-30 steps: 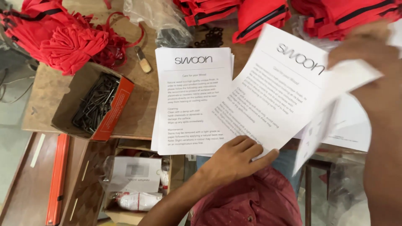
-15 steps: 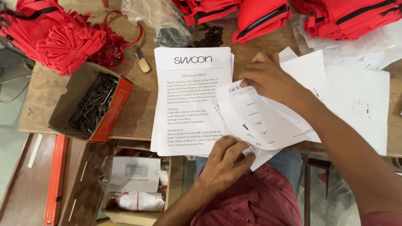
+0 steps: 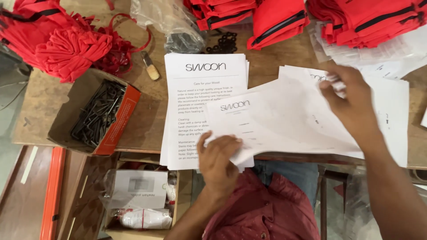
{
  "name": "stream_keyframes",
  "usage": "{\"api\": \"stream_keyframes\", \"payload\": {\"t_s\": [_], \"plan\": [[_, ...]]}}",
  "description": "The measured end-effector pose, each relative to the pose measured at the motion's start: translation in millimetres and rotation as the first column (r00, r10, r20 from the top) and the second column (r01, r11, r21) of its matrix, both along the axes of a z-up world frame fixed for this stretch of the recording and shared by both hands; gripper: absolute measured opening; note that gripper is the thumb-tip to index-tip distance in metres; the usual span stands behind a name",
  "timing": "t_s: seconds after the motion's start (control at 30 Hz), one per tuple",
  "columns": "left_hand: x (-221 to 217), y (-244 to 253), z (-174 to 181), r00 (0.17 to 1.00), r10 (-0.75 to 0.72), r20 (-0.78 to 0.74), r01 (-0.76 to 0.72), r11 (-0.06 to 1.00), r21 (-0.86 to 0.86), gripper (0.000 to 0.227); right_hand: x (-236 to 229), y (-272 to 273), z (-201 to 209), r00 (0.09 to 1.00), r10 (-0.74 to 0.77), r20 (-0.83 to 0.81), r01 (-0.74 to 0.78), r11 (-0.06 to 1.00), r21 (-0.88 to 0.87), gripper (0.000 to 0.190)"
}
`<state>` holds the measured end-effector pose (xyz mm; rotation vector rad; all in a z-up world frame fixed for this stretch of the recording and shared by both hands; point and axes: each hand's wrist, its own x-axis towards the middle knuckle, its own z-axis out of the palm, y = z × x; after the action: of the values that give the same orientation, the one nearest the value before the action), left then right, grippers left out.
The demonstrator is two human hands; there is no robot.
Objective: Inserting instruction manuals into small red hardware bags.
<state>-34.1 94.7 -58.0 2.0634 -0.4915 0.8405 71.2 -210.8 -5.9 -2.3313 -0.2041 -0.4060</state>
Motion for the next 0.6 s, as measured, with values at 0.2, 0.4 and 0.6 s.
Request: {"api": "stream_keyframes", "payload": {"t_s": [0.2, 0.4, 0.6], "plan": [[8, 10, 23, 0.983, 0.099, -0.156, -0.131, 0.968, -0.213, 0.055, -75, -107, -53, 0.911, 0.147, -0.386, 0.026, 0.913, 0.408, 0.042], [-1, 11, 12, 0.966, -0.029, -0.255, -0.070, 0.926, -0.370, 0.047, -43, -44, -1, 0.724, 0.142, -0.675, 0.399, 0.712, 0.578, 0.059], [6, 10, 16, 0.967, -0.190, -0.170, 0.101, 0.899, -0.425, 0.033, -24, -22, 2, 0.809, 0.272, -0.521, 0.275, 0.608, 0.745, 0.077]]}}
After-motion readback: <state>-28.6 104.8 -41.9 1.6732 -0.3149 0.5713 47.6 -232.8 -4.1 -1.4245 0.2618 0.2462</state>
